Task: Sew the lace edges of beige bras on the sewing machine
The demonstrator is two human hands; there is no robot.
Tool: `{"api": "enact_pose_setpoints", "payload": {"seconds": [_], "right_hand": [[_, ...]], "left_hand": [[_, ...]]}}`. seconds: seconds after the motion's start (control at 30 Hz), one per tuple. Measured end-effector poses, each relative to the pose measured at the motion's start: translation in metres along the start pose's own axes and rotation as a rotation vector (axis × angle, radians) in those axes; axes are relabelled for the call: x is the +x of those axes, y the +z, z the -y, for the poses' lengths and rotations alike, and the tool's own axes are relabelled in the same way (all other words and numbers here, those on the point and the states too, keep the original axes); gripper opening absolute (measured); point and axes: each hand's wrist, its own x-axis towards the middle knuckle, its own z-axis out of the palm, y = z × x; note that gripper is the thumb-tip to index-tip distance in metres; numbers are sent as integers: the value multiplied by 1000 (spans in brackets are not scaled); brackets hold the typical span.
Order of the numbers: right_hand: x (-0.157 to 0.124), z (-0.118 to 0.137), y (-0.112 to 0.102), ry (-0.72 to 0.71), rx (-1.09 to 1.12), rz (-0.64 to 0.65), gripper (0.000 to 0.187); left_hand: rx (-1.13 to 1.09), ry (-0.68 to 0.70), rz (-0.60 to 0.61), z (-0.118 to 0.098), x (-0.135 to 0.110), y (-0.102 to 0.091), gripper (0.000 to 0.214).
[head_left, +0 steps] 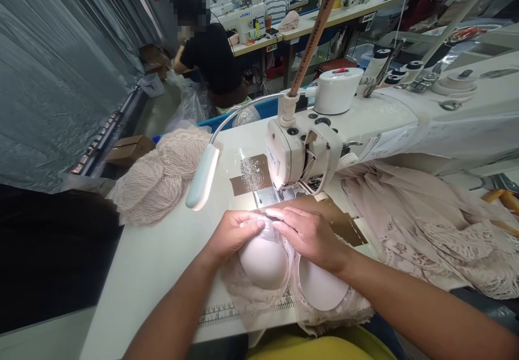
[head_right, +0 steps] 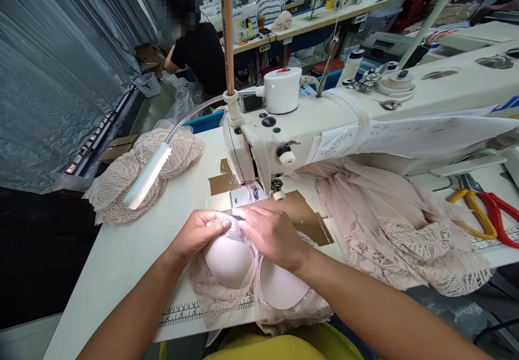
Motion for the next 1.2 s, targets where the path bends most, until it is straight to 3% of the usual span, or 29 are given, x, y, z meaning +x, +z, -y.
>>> {"api": "enact_pose_setpoints", "payload": {"seconds": [0.23, 0.5, 0.87, 1.07, 1.2], "right_hand": [[4, 5, -3, 159, 75, 115, 10], [0, -3, 7, -36, -155, 116, 21], [7, 3, -8, 150, 27, 105, 21], [1, -2, 1, 35, -29, 174, 18], [1, -1, 1, 60, -63, 161, 18]], "left_hand": [[98, 17, 2, 3, 0, 2, 31], [226, 12, 7, 4, 3, 6, 25], [257, 1, 1, 4, 3, 2, 26], [251, 14, 30, 6, 4, 1, 23], [259, 26, 52, 5, 4, 1, 22]]}}
